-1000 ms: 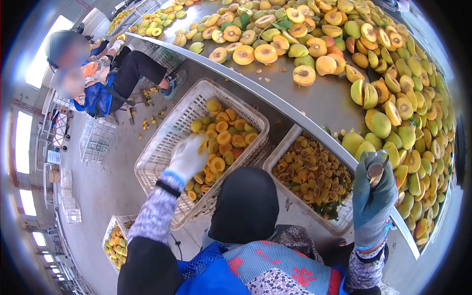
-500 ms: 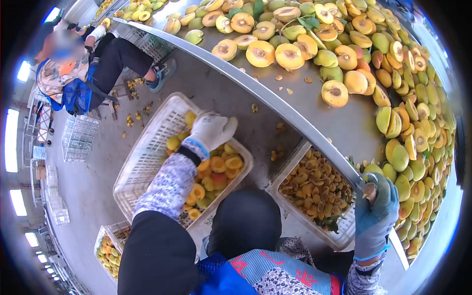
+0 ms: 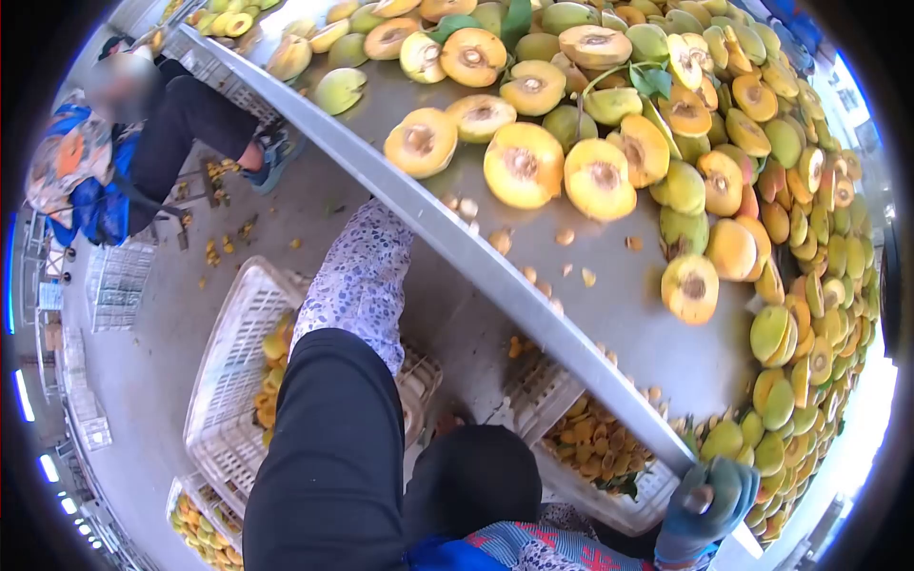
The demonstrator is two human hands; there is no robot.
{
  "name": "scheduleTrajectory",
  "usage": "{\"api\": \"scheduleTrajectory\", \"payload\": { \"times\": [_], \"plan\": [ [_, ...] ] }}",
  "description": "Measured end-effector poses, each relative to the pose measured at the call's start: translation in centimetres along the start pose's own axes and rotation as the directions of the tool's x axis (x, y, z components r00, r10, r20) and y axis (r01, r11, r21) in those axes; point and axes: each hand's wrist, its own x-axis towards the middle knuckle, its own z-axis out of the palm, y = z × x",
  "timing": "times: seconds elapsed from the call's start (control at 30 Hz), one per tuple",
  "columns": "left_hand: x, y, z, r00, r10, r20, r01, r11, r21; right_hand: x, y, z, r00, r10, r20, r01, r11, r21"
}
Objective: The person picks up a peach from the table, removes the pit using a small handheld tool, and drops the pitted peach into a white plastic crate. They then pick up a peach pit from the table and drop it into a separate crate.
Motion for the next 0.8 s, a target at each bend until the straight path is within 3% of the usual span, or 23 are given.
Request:
{"api": "scheduleTrajectory", "payload": {
  "times": [0.03,0.17,0.47,0.8],
  "plan": [
    [1.3,-0.2,0.3,1.0,-0.016,0.008,0.016,1.0,0.0,-0.4,0.0,0.0,1.0,-0.001,-0.004,0.001,1.0,-0.021],
    [6.0,-1.3,2.5,0.996,-0.08,0.026,0.08,0.997,0.019,-2.1,2.4,-2.1,0.972,-0.041,0.233,0.021,0.996,0.086],
    [10.8,-2.5,6.3,0.993,-0.105,0.053,0.105,0.994,-0.012,0.4,0.4,0.7,0.977,0.034,0.211,-0.05,0.996,0.072],
    [8.6,-1.7,7.2,0.989,-0.062,0.137,0.08,0.988,-0.133,0.7,0.5,1.2,0.983,0.049,0.179,-0.065,0.994,0.088]
  ]
}}
